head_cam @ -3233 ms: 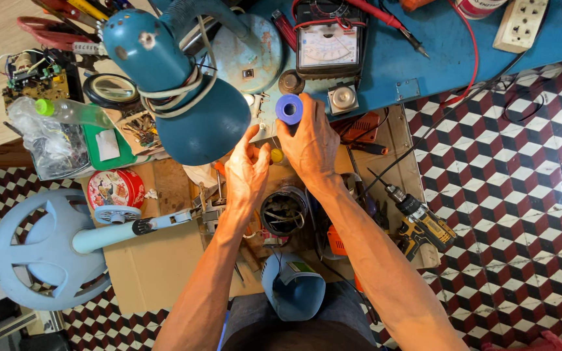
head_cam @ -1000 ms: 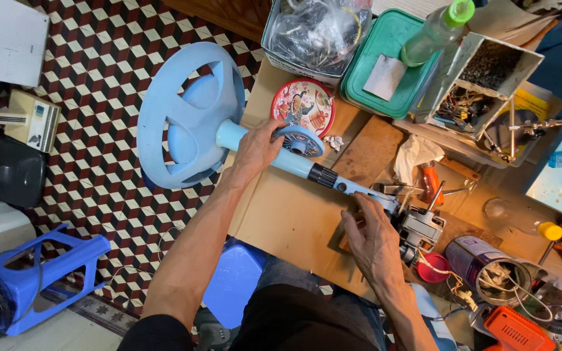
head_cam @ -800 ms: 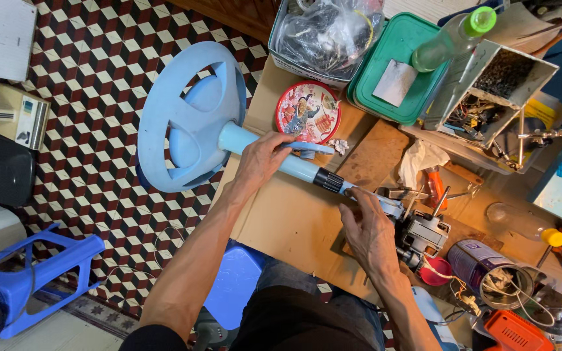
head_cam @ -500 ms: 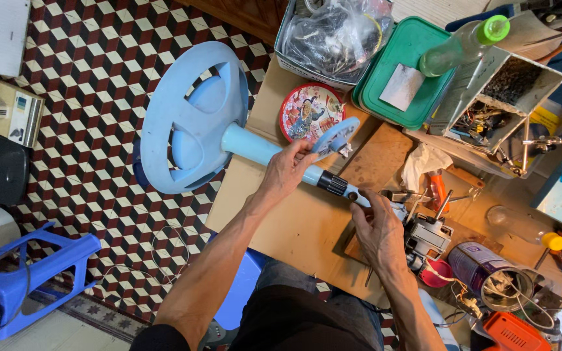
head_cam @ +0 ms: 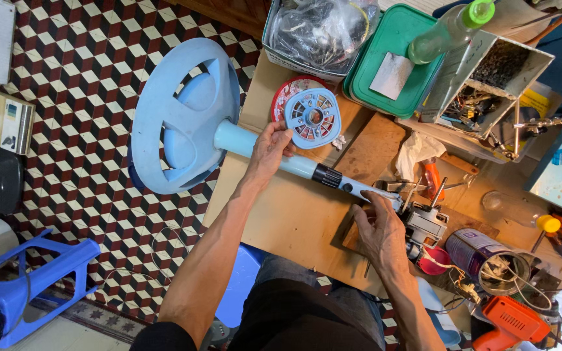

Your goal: The person repairs a ceiling fan motor by hand, manipulating wires and internal components. They use a cordless drill to tighten screws on the motor housing. The task involves disassembly, wiring, and reassembly of the motor unit.

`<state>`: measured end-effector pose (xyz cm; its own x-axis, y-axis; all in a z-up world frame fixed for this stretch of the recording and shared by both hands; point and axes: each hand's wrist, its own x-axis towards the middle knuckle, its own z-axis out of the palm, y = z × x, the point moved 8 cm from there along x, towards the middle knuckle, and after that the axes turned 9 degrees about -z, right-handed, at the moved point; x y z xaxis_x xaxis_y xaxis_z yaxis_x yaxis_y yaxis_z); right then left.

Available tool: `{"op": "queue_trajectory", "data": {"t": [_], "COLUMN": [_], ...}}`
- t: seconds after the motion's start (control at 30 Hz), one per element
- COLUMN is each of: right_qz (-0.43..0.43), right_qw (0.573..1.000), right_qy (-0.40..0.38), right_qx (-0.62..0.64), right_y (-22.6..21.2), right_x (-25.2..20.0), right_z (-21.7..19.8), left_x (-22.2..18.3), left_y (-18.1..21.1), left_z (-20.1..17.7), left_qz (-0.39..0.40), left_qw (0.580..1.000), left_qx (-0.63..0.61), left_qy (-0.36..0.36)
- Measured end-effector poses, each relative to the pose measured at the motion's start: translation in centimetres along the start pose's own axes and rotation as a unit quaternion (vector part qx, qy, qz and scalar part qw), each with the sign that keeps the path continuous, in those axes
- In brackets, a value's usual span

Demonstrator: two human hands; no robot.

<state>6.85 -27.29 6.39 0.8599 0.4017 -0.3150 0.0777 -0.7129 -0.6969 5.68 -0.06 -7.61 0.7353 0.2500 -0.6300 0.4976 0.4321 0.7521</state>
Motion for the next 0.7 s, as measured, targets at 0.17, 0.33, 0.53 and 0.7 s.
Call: {"op": "queue_trajectory", "data": {"t": [0.17, 0.33, 0.53, 0.7], "right_qz": [0.004, 0.007, 0.038, 0.061], "right_qw": [1.0, 1.0, 0.999, 0.997], "right_qy": [0.007, 0.005, -0.016, -0.04], "right_qx": [-0.003, 0.001, 0.01, 0.019], "right_y": [-0.2, -0.7, -1.1, -1.2], "right_x": [-0.2, -0.3, -1.5, -2.6], "right_z": [-0.1, -0.2, 0.5, 1.7], "left_x": [-0.4, -1.6, -5.2, -8.0], "left_y": [-0.7, -3.5, -8.1, -9.1], "left_z": [-0.1, 2.0, 7.3, 7.6], "left_qz": [-0.002, -0.001, -0.043, -0.07], "left_qw": [1.0, 0.997, 0.987, 0.987], "left_qx": [-0.021, -0.062, -0.112, -0.109], "left_qy": [-0.005, -0.049, -0.104, -0.097]}}
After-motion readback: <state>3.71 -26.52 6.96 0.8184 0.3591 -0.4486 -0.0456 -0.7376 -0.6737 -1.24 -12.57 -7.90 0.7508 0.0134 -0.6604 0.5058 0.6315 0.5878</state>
